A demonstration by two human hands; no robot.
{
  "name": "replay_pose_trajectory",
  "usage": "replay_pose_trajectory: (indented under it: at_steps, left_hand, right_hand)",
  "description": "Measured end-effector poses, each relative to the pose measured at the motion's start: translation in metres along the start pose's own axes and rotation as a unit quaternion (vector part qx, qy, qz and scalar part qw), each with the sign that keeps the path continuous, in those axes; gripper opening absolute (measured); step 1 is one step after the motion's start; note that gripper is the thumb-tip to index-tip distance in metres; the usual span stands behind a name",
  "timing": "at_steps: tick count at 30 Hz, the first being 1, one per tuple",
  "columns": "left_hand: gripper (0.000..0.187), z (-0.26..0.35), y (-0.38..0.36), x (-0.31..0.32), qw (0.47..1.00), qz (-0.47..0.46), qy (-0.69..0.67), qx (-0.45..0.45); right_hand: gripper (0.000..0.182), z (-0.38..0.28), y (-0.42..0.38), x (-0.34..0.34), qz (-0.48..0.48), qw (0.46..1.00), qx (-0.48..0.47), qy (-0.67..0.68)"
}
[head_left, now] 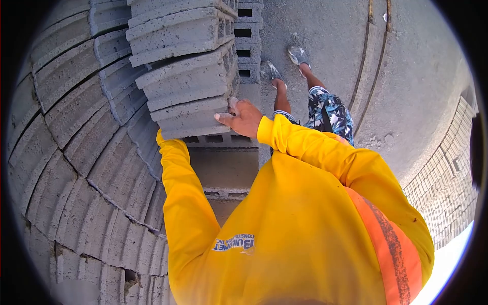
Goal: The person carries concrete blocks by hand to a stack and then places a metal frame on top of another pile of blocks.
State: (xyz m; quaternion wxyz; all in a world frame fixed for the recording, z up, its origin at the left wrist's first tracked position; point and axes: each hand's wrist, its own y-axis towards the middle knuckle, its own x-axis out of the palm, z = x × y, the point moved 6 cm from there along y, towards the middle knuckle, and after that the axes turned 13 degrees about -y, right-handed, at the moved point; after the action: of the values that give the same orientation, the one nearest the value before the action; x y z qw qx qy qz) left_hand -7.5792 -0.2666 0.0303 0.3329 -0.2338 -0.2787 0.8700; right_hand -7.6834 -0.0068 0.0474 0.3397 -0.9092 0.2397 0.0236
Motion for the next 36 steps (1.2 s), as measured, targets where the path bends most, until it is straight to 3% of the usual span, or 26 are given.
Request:
replay_pose_trajectory:
  at_steps: [1,4,7,11,15,18,20,21,22,23,24,26,29,31,36]
  left_hand:
    - [0.034,0.000,-0.001,0.000,1.000,-0.002,-0.001,0.001]
    - [0.034,-0.001,-0.002,0.003,1.000,0.000,-0.008,0.004]
    - [0.033,-0.004,-0.009,-0.002,1.000,0.008,-0.014,0.008]
    - [0.033,-0.010,-0.017,-0.009,1.000,0.008,-0.028,0.008]
    - [0.033,-0.016,-0.012,-0.009,0.999,-0.011,-0.046,0.010]
    - [0.033,-0.026,0.005,0.003,0.996,-0.067,-0.051,0.036]
    - [0.034,-0.034,0.012,0.025,0.985,-0.143,-0.020,0.093]
    - [0.034,-0.038,0.004,0.030,0.985,-0.140,0.016,0.103]
    - [0.038,-0.025,-0.002,0.040,0.991,-0.081,0.103,0.025]
    - [0.044,-0.011,-0.012,0.050,0.980,-0.036,0.185,-0.061]
    - [0.049,0.000,-0.023,0.060,0.979,-0.060,0.194,-0.009]
    - [0.043,-0.024,-0.015,0.072,0.973,-0.129,0.181,0.054]
    - [0.048,-0.039,-0.020,0.083,0.969,-0.095,0.217,0.074]
    - [0.049,-0.051,-0.024,0.098,0.957,-0.130,0.253,0.058]
    - [0.039,-0.034,-0.051,0.107,0.970,-0.029,0.228,0.072]
  right_hand:
    - [0.058,-0.001,-0.001,-0.001,0.031,0.999,-0.021,-0.002]
    - [0.065,0.005,0.002,0.003,-0.043,0.997,0.006,0.058]
    - [0.067,0.003,-0.001,-0.001,-0.043,0.996,0.023,0.072]
    - [0.074,0.015,0.006,0.011,0.008,0.994,-0.001,0.107]
    - [0.078,0.007,-0.012,-0.016,-0.014,0.977,0.064,0.203]
    - [0.077,0.004,-0.037,-0.034,0.040,0.962,0.109,0.248]
    - [0.071,0.044,-0.033,-0.028,0.035,0.943,0.078,0.321]
    - [0.062,0.047,-0.036,-0.036,0.097,0.916,0.129,0.368]
    - [0.054,0.047,-0.044,-0.043,0.159,0.881,0.177,0.410]
    - [0.053,0.037,-0.044,-0.049,0.153,0.889,0.147,0.406]
    - [0.052,0.030,-0.044,-0.057,0.147,0.896,0.119,0.403]
    - [0.052,0.081,-0.048,-0.066,0.157,0.883,0.177,0.405]
    - [0.061,0.073,-0.060,-0.065,0.217,0.887,0.215,0.346]
    - [0.061,0.060,-0.062,-0.062,0.249,0.908,0.153,0.300]
    - [0.058,0.082,-0.054,-0.061,0.250,0.905,0.116,0.324]
